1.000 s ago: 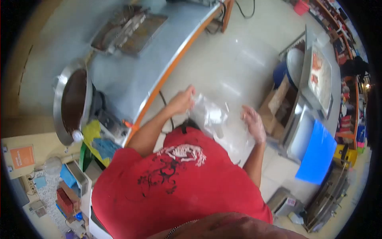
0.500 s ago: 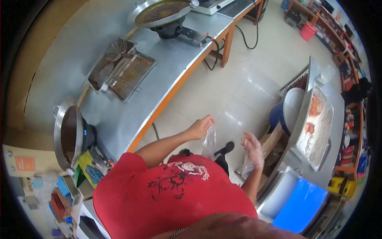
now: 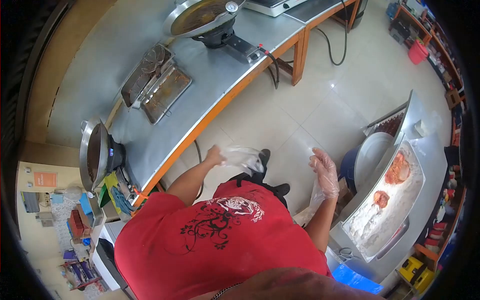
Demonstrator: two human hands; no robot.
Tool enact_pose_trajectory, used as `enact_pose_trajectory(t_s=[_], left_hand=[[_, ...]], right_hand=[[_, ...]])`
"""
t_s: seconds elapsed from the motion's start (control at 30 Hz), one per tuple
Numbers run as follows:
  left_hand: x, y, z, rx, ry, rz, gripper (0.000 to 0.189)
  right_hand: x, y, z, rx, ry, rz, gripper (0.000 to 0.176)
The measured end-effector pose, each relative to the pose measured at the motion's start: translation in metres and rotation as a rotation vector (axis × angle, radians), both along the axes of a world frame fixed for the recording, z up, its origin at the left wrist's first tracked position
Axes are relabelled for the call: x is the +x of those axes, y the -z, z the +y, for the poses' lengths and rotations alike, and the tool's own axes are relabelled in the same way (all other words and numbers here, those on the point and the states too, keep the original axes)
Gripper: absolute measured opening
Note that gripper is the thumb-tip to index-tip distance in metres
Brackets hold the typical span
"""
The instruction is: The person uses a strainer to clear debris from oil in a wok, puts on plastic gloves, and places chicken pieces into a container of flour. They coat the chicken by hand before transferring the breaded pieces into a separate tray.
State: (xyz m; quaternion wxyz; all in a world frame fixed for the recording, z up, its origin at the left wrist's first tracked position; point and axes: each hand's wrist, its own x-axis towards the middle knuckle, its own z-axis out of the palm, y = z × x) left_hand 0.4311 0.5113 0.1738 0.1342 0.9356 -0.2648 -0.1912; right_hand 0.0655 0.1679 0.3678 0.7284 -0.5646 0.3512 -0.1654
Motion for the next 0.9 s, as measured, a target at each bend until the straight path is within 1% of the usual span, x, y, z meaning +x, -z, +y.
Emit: enact_pose_trajectory(t_s=[0.07,0.13,0.23,0.27,0.33,0.37,0.4,0.43,0.5,0.53,0.6,0.63,0.67,0.77,0.8,0.9], left_hand=[[0.018,-0.010,0.026,0.319,-0.439,0.457,0.059],[0.015,0.005,0.056,0.184,-0.623,0.504,0.047],[0.020,0.016,0.028,-0.022,-0.463,0.404,0.043],[0.019,-0.012,-0.007,0.025,-0.330,0.443,0.043],[0.027,0.012,-0.063,-0.142,0.020,0.090,0.035],[0.024,0.007,-0.099,-0.302,0.028,0.142,0.031],[0.022,-0.004,-0.134,-0.428,0.163,0.171,0.029],[0.021,-0.014,-0.171,-0.423,0.243,0.237,0.024],[0.009,-0.064,-0.239,-0.447,0.395,0.375,0.022],[0.002,-0.083,-0.265,-0.454,0.438,0.460,0.022],[-0.017,-0.119,-0.298,-0.486,0.498,0.653,0.021],[-0.021,-0.139,-0.312,-0.517,0.510,0.750,0.020],[-0.025,-0.149,-0.321,-0.550,0.521,0.840,0.020],[-0.025,-0.149,-0.329,-0.532,0.503,0.930,0.019],[-0.026,-0.146,-0.330,-0.583,0.483,0.970,0.022],[-0.021,-0.146,-0.331,-0.559,0.517,0.914,0.031]], right_hand=[[0.006,0.006,-0.010,-0.031,0.000,0.023,0.040],[0.006,0.003,-0.022,0.010,0.012,0.059,0.042],[0.006,0.004,-0.038,0.046,0.061,0.057,0.043],[0.008,0.005,-0.044,0.055,0.079,0.050,0.043],[0.016,0.006,-0.058,0.031,0.068,0.075,0.043],[0.022,0.006,-0.062,0.021,0.065,0.088,0.043],[0.030,0.002,-0.066,-0.010,0.050,0.114,0.045],[0.040,-0.004,-0.071,-0.039,0.037,0.143,0.046],[0.059,-0.014,-0.079,-0.117,0.004,0.164,0.047],[0.066,-0.019,-0.081,-0.162,-0.021,0.163,0.047],[0.083,-0.024,-0.081,-0.088,0.011,0.141,0.045],[0.091,-0.026,-0.082,-0.122,0.003,0.137,0.044],[0.097,-0.027,-0.083,-0.161,-0.008,0.127,0.044],[0.112,-0.025,-0.084,-0.085,0.023,0.123,0.041],[0.115,-0.024,-0.084,-0.058,0.024,0.115,0.040],[0.125,-0.018,-0.081,0.033,0.052,0.105,0.039]])
